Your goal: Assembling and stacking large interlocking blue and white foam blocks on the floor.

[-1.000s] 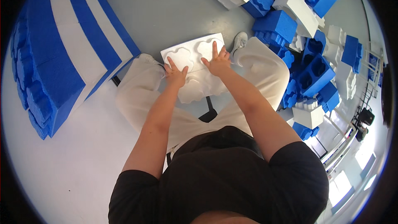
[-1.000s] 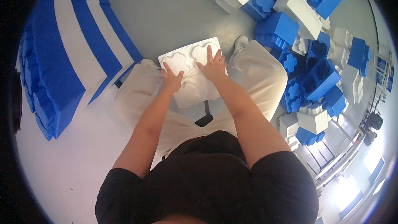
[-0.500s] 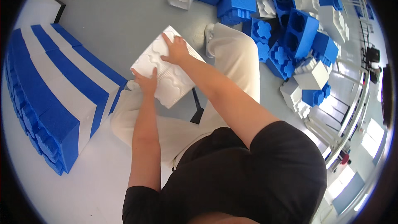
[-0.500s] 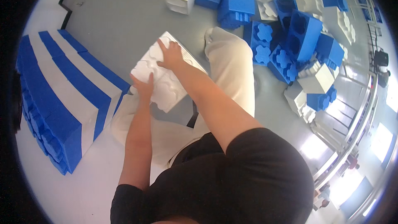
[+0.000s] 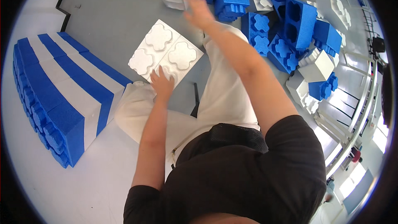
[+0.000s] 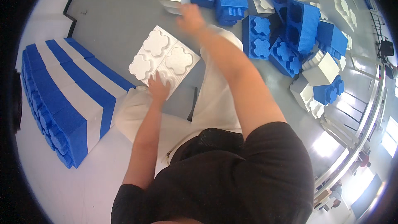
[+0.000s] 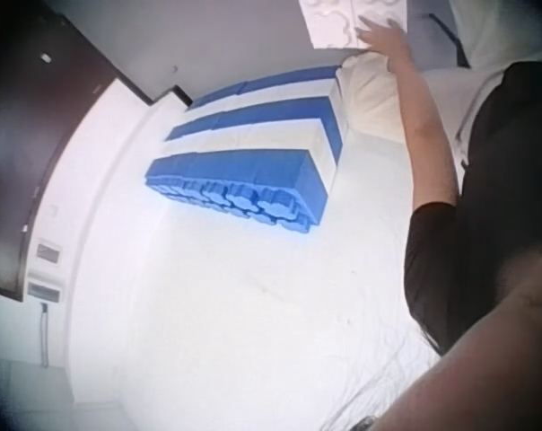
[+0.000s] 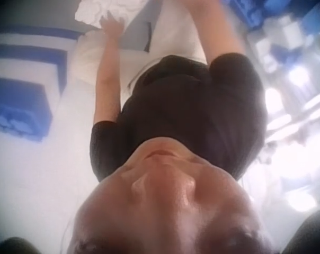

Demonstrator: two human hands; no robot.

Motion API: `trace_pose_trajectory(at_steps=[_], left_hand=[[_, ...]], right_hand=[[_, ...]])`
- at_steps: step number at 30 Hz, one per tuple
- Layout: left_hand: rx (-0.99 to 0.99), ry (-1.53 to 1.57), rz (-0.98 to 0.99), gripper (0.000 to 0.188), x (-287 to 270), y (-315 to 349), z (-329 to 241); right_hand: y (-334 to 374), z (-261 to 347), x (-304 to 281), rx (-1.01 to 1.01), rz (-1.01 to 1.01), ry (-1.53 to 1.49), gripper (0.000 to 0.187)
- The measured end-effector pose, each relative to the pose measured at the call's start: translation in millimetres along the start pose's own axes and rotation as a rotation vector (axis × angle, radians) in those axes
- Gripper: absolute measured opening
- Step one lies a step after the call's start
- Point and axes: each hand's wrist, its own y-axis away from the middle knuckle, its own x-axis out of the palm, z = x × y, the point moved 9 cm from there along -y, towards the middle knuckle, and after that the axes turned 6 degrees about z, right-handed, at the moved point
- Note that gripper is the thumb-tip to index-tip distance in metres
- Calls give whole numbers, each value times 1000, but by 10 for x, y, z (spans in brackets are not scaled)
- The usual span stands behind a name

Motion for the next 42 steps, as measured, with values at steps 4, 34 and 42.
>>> trace_pose_trajectory(at_steps=[4,34,42], left_hand=[[-71,-32,197,99,301,572,-233],[-111,-164,493,139,688,497,-255],[-143,-110,435,142,639,503,-263]], right_hand=[[322,-1212,-1234,340,-536,-112,48],[1106,-3255,86,1190,-243,81,147],[1093,-3175,43,1261,-94,99,148]])
